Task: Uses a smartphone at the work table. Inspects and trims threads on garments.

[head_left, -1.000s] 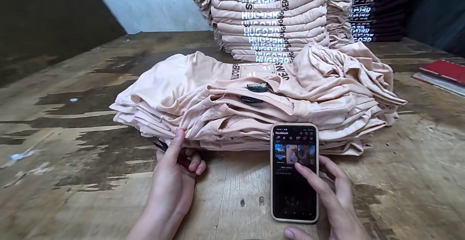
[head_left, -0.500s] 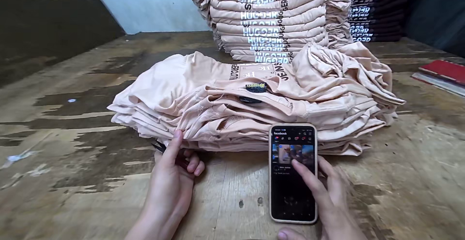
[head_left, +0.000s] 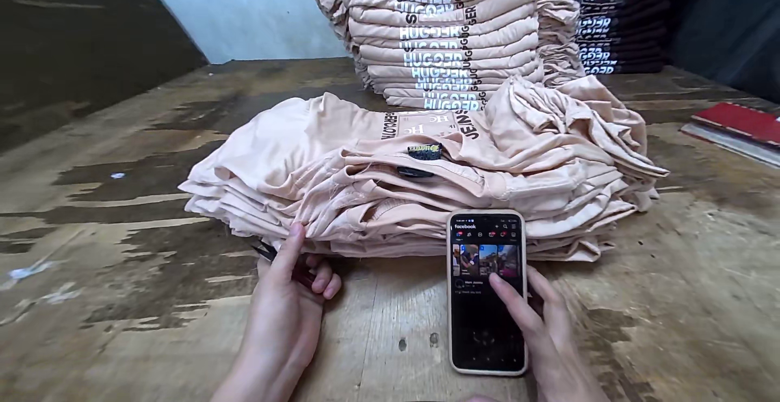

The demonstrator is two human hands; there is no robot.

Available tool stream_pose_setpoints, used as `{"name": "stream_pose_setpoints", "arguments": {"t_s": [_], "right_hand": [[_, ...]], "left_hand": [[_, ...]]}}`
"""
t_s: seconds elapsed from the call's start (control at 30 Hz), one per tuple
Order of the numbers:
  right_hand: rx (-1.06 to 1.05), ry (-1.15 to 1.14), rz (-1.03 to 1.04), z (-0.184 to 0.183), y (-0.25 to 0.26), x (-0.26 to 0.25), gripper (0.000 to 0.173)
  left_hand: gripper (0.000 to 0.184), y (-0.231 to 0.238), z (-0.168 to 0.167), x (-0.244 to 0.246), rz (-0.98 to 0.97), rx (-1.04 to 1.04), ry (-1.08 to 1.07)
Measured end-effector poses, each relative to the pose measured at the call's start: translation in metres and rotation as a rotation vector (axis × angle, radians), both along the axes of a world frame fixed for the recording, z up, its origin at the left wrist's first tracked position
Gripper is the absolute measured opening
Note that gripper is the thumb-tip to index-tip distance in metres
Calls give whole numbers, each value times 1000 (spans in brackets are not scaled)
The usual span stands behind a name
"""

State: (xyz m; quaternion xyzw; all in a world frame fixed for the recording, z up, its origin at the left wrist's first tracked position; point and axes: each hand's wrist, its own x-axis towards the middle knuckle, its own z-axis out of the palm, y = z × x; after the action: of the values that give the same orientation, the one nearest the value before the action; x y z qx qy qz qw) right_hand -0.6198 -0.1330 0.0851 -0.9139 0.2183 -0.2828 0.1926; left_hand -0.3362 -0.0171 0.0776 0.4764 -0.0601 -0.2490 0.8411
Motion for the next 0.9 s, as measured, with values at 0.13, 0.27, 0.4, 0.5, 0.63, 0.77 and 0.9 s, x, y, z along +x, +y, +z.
{"name": "stream_pose_setpoints", "arguments": {"t_s": [0.13,0.27,0.4,0.5,0.63,0.77,0.9], "right_hand": [[22,-52,5,-1,-1,-1,107],[19,-108,1,-4,-3,0,112],[30,-105,9,-1,-3,0,115],[21,-74,2,0,-2,-1,116],[48,-73,21,0,-2,-2,112],[35,-74,31,-2,-3,-2,107],[21,-61,26,-2,-3,-2,105]], "left_hand": [[28,0,0,0,-9,-8,4],[29,1,0,0,-11,-9,3],[29,1,0,-1,-10,-7,6],[28,1,0,-2,-7,-10,11],[26,1,0,-1,-5,-14,21],[24,1,0,-1,-2,-15,18],[26,1,0,-1,-8,-11,11]]}}
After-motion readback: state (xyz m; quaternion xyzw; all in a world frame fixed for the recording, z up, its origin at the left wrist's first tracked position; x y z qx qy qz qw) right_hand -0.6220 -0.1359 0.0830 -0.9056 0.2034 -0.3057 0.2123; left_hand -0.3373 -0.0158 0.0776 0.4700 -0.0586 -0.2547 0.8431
